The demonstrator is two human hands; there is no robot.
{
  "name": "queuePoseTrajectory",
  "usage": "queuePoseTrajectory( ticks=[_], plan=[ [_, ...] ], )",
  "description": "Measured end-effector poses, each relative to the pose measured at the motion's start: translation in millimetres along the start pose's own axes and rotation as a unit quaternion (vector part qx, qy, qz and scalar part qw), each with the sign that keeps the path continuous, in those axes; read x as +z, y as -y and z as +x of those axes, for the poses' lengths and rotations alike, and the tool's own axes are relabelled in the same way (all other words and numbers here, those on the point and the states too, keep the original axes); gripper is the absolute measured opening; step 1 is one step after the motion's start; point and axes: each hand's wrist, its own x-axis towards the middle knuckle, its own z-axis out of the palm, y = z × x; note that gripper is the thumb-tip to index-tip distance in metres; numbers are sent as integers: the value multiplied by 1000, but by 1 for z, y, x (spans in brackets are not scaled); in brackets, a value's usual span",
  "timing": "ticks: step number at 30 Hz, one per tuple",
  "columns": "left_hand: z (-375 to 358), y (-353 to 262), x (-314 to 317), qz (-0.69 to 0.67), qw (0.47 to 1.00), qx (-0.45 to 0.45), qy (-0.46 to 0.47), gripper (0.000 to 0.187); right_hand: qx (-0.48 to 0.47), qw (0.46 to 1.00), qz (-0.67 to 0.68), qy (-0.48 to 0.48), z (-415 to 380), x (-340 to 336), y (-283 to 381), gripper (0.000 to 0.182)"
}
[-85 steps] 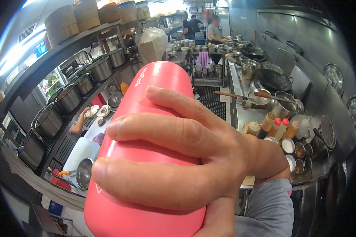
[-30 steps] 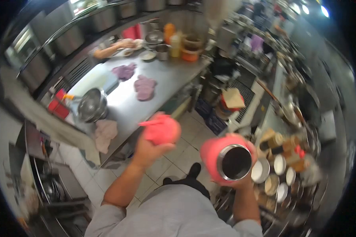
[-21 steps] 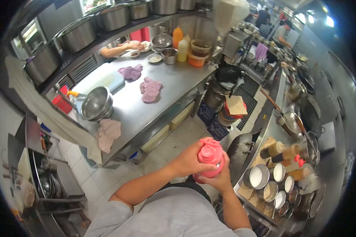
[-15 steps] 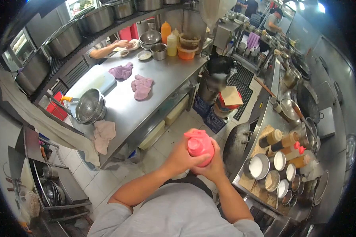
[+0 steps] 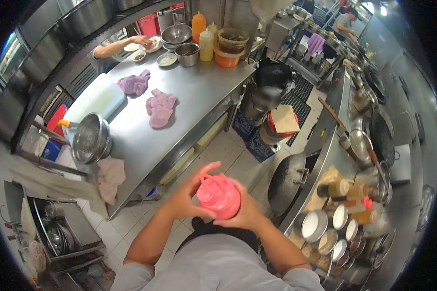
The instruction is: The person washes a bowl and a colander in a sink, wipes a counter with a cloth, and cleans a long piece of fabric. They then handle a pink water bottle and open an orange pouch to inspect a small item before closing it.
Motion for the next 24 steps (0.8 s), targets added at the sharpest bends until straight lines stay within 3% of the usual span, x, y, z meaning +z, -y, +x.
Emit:
queuePoseTrajectory(
  ticks=[1, 2, 5, 7, 8, 10, 11, 12, 16, 19, 24],
  plan=[
    [5, 9, -6, -83, 996, -23, -14, 92, 7, 1000, 11, 4, 13, -5, -5, 115],
    [12, 26, -13, -119, 990, -7, -77, 77, 14, 999, 35, 1, 25, -9, -16, 113],
    [38, 61, -28, -28, 951, -24, -308, 64, 35, 997, 70, 7, 66, -25, -48, 110],
    [54, 80, -31, 39, 937, 14, -345, 59, 48, 997, 45, 32, 98, -38, -60, 108],
    [61, 86, -31, 73, 929, 32, -362, 57, 49, 998, 17, 46, 114, -43, -70, 119],
    [83, 84, -27, 186, 944, 22, -272, 69, 94, 994, 33, 32, 138, -52, -89, 116],
    [100, 80, -23, 179, 947, 3, -268, 77, 116, 992, 41, 26, 151, -57, -96, 114],
    [120, 70, -15, 172, 949, -17, -264, 84, 136, 990, 35, 5, 164, -62, -98, 96],
    [174, 85, -17, 142, 952, -76, -259, 119, 169, 985, -14, 18, 200, -85, -115, 96],
    [204, 88, -31, 175, 951, -73, -245, 127, 86, 995, -33, 42, 210, -104, -135, 100],
    [229, 80, -81, 92, 985, 26, -142, 117, 116, 980, 55, 153, 240, -139, -107, 108]
  ],
)
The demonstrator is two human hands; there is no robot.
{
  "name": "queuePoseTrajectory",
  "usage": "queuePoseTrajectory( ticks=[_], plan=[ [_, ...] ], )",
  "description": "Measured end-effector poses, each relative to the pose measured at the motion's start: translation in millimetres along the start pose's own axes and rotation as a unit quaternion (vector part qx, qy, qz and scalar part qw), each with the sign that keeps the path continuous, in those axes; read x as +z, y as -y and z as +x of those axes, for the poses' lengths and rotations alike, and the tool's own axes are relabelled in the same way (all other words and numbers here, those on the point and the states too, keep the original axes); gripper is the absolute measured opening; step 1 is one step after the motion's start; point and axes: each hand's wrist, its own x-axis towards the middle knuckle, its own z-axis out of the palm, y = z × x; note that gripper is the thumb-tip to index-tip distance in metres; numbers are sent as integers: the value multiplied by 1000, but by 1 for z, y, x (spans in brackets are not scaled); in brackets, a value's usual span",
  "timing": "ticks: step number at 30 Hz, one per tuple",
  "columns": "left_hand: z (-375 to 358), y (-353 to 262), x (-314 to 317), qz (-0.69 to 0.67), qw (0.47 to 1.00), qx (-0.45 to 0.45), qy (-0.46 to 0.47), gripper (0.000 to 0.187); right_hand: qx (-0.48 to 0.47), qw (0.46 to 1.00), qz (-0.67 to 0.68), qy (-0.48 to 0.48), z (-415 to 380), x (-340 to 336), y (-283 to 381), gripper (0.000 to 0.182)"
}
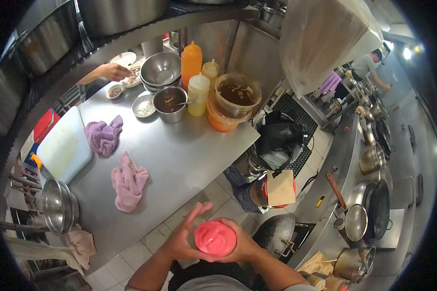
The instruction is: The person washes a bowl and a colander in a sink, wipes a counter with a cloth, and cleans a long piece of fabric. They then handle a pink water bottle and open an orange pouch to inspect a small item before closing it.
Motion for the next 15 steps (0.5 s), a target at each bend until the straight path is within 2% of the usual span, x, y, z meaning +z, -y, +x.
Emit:
queuePoseTrajectory(
  ticks=[1, 4, 7, 9, 11, 12, 15],
  plan=[
    [3, -2, -11, -22, 999, 14, 24, 112, -11, 1000, 25, 12, 1, -3, 5, 109],
    [-3, 25, -32, 25, 972, -116, -204, 86, -29, 998, 47, -30, 1, -6, 11, 110],
    [-15, 18, -22, 17, 974, -26, -224, 84, -115, 987, 65, -94, 18, 3, 8, 109],
    [-12, -8, 2, -32, 985, -30, -165, 84, -66, 993, -11, -98, 27, 7, 20, 107],
    [-7, -22, 26, -26, 979, -34, -199, 87, -41, 989, -113, -91, 35, 16, 21, 106],
    [-6, -26, 29, -23, 975, -30, -218, 89, -120, 976, -146, -104, 38, 20, 9, 106],
    [-10, -20, 20, -4, 965, -97, -245, 95, -170, 971, -132, -103, 43, 31, 5, 103]
  ],
)
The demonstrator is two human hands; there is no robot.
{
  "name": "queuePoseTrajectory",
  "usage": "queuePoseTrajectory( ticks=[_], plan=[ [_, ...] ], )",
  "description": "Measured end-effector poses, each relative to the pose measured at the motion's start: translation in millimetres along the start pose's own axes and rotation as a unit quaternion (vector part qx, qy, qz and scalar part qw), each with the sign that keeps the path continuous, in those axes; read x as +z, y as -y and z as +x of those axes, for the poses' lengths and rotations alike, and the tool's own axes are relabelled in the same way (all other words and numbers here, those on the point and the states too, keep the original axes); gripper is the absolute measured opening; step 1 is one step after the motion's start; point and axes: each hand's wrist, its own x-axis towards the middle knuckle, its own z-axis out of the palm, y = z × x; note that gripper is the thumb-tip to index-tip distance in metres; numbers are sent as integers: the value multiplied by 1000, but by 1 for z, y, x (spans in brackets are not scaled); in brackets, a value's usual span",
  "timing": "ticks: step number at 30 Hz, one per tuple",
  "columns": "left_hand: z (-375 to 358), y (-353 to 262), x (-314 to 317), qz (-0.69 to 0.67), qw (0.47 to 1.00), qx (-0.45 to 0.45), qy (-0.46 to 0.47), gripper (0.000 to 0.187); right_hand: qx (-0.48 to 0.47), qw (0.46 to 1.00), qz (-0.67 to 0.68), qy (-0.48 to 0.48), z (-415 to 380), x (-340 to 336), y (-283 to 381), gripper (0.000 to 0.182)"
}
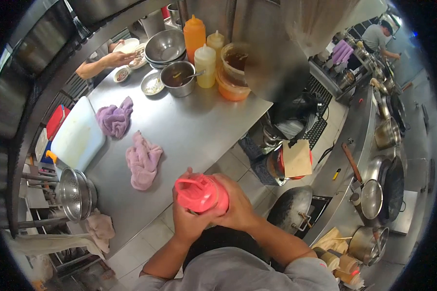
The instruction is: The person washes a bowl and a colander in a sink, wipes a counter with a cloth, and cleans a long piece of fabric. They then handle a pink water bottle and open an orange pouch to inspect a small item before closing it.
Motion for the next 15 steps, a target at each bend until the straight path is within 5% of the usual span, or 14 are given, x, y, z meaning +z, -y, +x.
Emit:
queuePoseTrajectory(
  ticks=[1, 7, 12, 15],
  plan=[
    [7, -5, -8, 135, 988, 61, 33, 88, 21, 999, 45, 4, -1, 2, 3, 103],
    [48, -47, -24, 113, 961, 35, 249, 92, 39, 970, 231, -56, 10, 2, 20, 107],
    [62, -65, -18, 145, 970, 162, 107, 88, -39, 975, 122, -181, 77, -18, -1, 111],
    [36, -38, -34, 104, 987, 113, 57, 75, -73, 964, 102, -234, 128, -28, -29, 110]
  ],
)
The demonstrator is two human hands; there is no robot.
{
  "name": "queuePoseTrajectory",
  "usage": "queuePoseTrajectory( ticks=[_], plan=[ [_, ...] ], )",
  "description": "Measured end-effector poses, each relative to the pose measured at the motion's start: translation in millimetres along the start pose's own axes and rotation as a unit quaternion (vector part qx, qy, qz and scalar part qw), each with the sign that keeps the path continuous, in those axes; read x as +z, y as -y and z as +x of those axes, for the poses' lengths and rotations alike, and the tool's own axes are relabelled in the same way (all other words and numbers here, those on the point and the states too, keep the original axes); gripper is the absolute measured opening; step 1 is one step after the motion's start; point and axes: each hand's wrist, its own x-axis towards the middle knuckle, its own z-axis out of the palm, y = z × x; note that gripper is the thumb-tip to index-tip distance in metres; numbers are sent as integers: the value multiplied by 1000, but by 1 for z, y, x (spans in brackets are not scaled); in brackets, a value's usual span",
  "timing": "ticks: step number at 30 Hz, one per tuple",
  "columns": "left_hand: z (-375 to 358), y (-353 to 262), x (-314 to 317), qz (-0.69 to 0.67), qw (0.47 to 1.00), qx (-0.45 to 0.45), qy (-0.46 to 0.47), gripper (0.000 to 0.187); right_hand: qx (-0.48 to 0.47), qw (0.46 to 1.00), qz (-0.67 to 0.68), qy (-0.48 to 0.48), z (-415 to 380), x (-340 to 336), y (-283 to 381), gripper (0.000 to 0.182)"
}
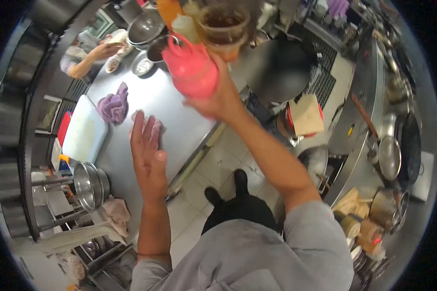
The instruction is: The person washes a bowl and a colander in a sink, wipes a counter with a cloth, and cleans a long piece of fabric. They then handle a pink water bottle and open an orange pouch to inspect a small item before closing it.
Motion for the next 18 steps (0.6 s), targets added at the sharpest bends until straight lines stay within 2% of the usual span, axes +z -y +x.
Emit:
queuePoseTrajectory(
  ticks=[1, 2, 5, 8, 11, 12, 15, 16, 18],
  plan=[
    [-13, 13, -3, -17, 1000, -24, -12, 70, -13, 999, -41, -12, 9, 1, -19, 109],
    [-29, 26, -8, 29, 997, -66, 2, 66, -26, 996, -81, -22, 14, 3, -35, 108],
    [-75, 51, -11, 117, 978, -169, 23, 52, -13, 999, 15, -33, 31, 11, -63, 109],
    [-120, 77, -12, 96, 963, -243, 61, 39, -35, 999, -32, -20, 42, 10, -75, 112],
    [-157, 97, -2, 115, 938, -302, 125, 30, -71, 983, -146, -86, 38, 9, -88, 112],
    [-168, 105, 4, 112, 932, -313, 143, 31, -63, 985, -125, -102, 26, 2, -93, 105],
    [-199, 134, 7, 127, 894, -374, 213, 33, 9, 990, -46, -134, -45, -42, -104, 92],
    [-208, 146, 7, 128, 888, -377, 232, 34, 59, 982, -51, -174, -81, -54, -107, 77],
    [-215, 164, 3, 155, 861, -397, 276, 34, 217, 950, 55, -219, -168, -70, -128, 65]
  ],
)
